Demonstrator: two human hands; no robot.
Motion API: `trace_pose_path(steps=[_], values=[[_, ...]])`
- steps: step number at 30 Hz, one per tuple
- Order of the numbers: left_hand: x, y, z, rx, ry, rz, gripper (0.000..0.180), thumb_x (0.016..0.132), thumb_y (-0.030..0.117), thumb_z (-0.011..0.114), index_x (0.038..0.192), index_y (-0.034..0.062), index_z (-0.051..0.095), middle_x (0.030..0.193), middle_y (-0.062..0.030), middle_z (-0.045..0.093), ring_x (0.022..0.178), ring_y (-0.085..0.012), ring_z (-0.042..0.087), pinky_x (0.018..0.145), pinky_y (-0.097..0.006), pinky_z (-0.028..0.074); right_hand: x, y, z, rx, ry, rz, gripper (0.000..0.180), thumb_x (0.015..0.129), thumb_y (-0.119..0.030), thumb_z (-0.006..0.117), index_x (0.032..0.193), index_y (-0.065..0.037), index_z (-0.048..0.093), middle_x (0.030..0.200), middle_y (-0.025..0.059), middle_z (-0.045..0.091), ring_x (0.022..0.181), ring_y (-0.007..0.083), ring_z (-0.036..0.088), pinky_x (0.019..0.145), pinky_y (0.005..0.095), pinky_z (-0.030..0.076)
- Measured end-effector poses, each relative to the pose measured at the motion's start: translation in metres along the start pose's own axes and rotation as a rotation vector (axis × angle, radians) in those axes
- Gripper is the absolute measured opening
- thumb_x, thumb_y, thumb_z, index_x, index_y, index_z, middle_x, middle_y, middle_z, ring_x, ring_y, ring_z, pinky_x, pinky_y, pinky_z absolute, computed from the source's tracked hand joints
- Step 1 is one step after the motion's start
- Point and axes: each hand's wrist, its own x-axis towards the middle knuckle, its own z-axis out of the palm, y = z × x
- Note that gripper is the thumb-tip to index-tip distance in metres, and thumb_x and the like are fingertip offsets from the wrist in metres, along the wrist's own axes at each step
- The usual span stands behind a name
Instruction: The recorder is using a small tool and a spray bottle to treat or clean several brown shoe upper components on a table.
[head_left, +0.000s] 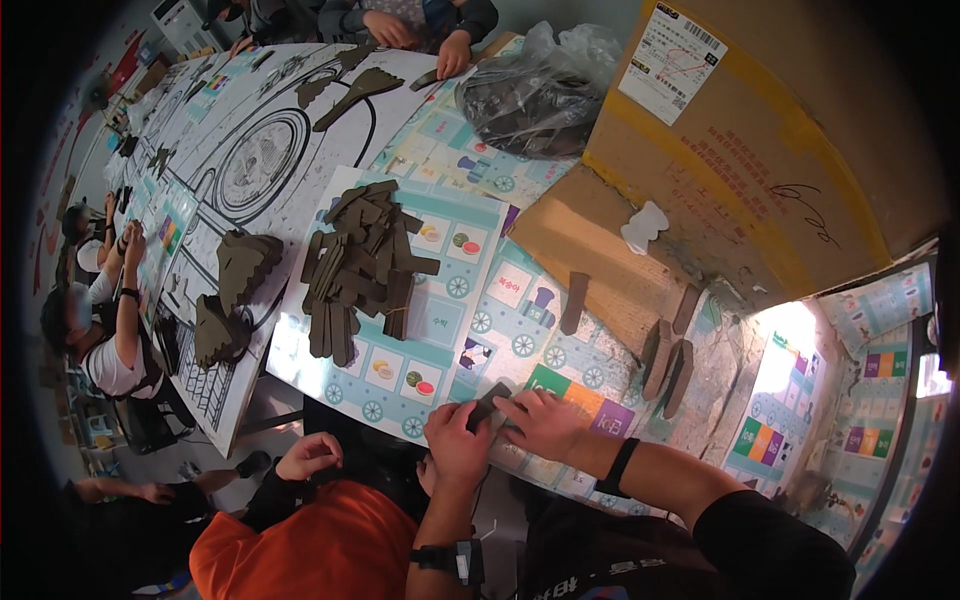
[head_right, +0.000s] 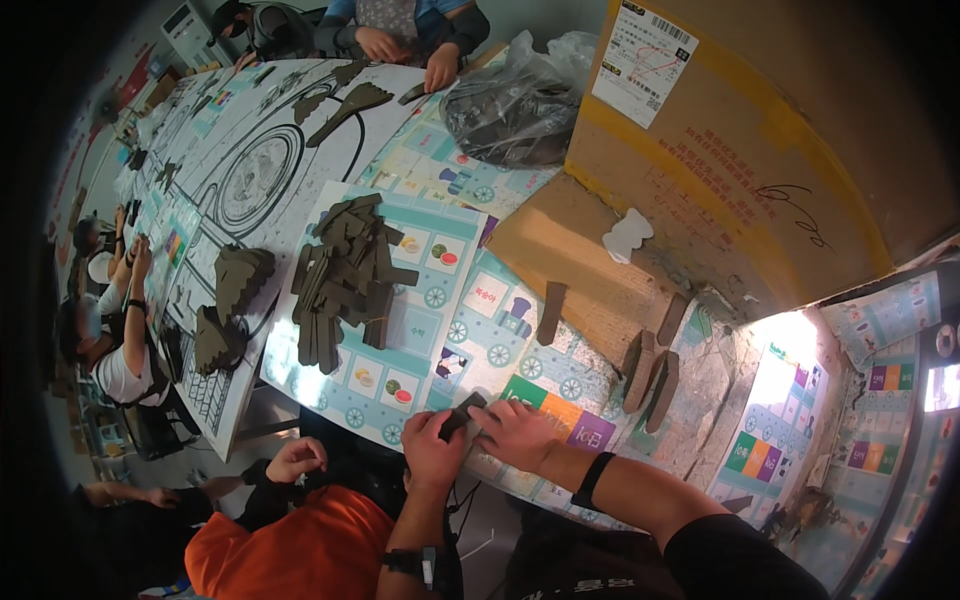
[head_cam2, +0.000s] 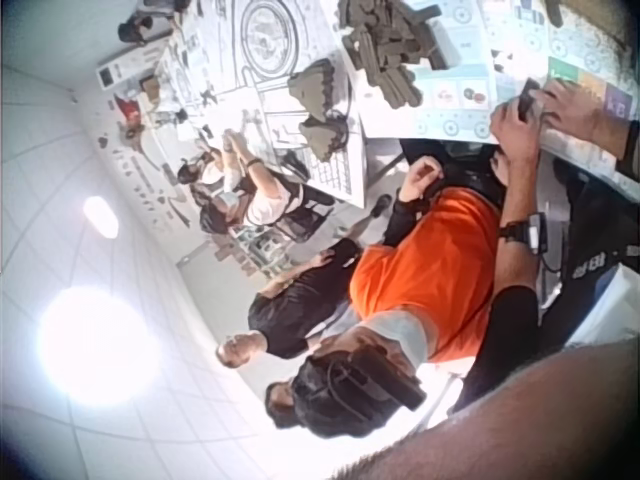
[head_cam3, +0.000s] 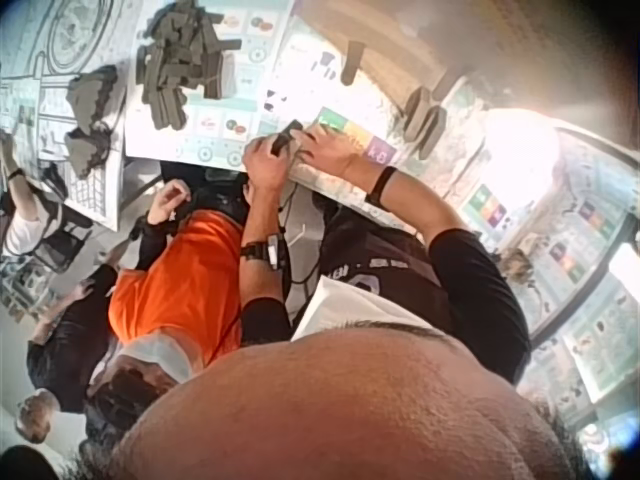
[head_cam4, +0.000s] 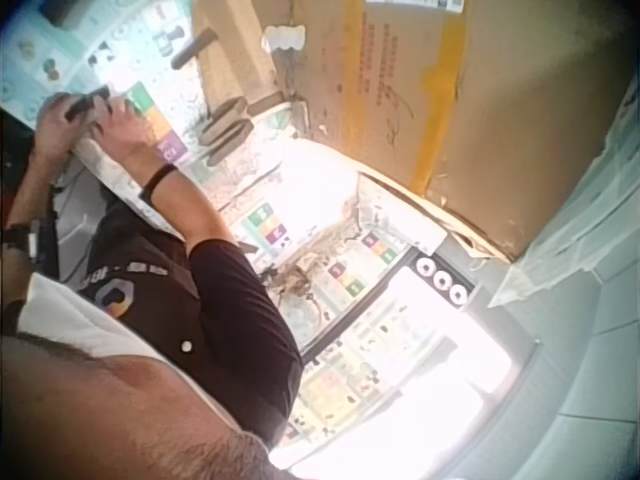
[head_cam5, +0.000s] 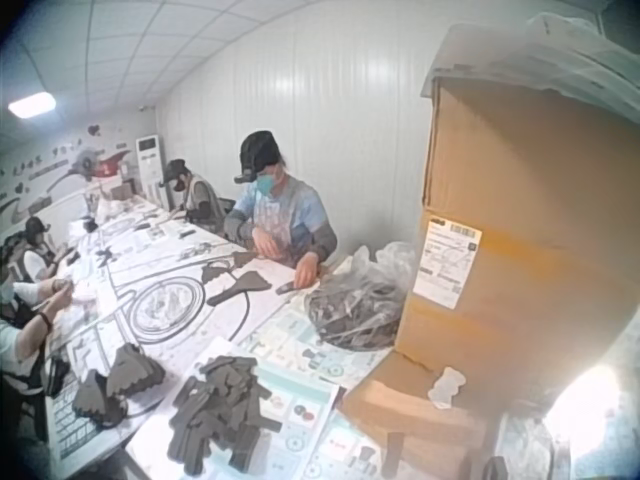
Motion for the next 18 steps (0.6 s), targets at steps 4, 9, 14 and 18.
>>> trace_pose_path(steps=[4, 9, 14, 18], values=[[-0.0009, -0.0016, 0.0014, -0.026, -0.028, -0.019, 0.034, 0.071, 0.018, 0.083, 0.102, 0.0087, 0.076, 0.1, -0.0103, 0.068, 0.097, -0.0342, 0.063, 0.085, -0.048, 0.05, -0.0017, 0.0039, 0.0037, -0.015, 0.007, -0.034, 0.058, 0.086, -0.04, 0.075, 0.138, -0.02, 0.059, 0.109, 0.0086, 0.057, 0.098, 0.0318, 0.064, 0.082, 0.0449, 0.057], [-0.0011, -0.0021, -0.0001, -0.021, -0.023, 0.0, 0.034, 0.07, 0.017, 0.084, 0.102, 0.0082, 0.076, 0.098, -0.0115, 0.068, 0.094, -0.0351, 0.064, 0.082, -0.048, 0.051, -0.0021, 0.0028, 0.0051, -0.057, 0.0, -0.057, 0.058, 0.086, -0.041, 0.074, 0.139, -0.022, 0.059, 0.108, 0.009, 0.056, 0.097, 0.032, 0.064, 0.081, 0.0455, 0.056], [-0.0009, -0.0014, 0.0002, -0.035, -0.004, 0.008, 0.034, 0.069, 0.015, 0.084, 0.101, 0.0079, 0.076, 0.097, -0.0119, 0.068, 0.093, -0.035, 0.064, 0.081, -0.047, 0.051, -0.0029, 0.0045, 0.0083, -0.062, 0.034, -0.063, 0.059, 0.085, -0.04, 0.074, 0.139, -0.024, 0.059, 0.107, 0.0088, 0.055, 0.095, 0.0314, 0.064, 0.08, 0.045, 0.056], [-0.0038, -0.0058, 0.0029, -0.033, 0.009, 0.007, 0.035, 0.069, 0.015, 0.085, 0.102, 0.008, 0.076, 0.098, -0.012, 0.067, 0.094, -0.0351, 0.064, 0.083, -0.047, 0.051, -0.0018, 0.0009, 0.0024, -0.112, -0.024, -0.112, 0.06, 0.084, -0.041, 0.075, 0.139, -0.025, 0.059, 0.106, 0.009, 0.055, 0.095, 0.0312, 0.063, 0.08, 0.0446, 0.055]])
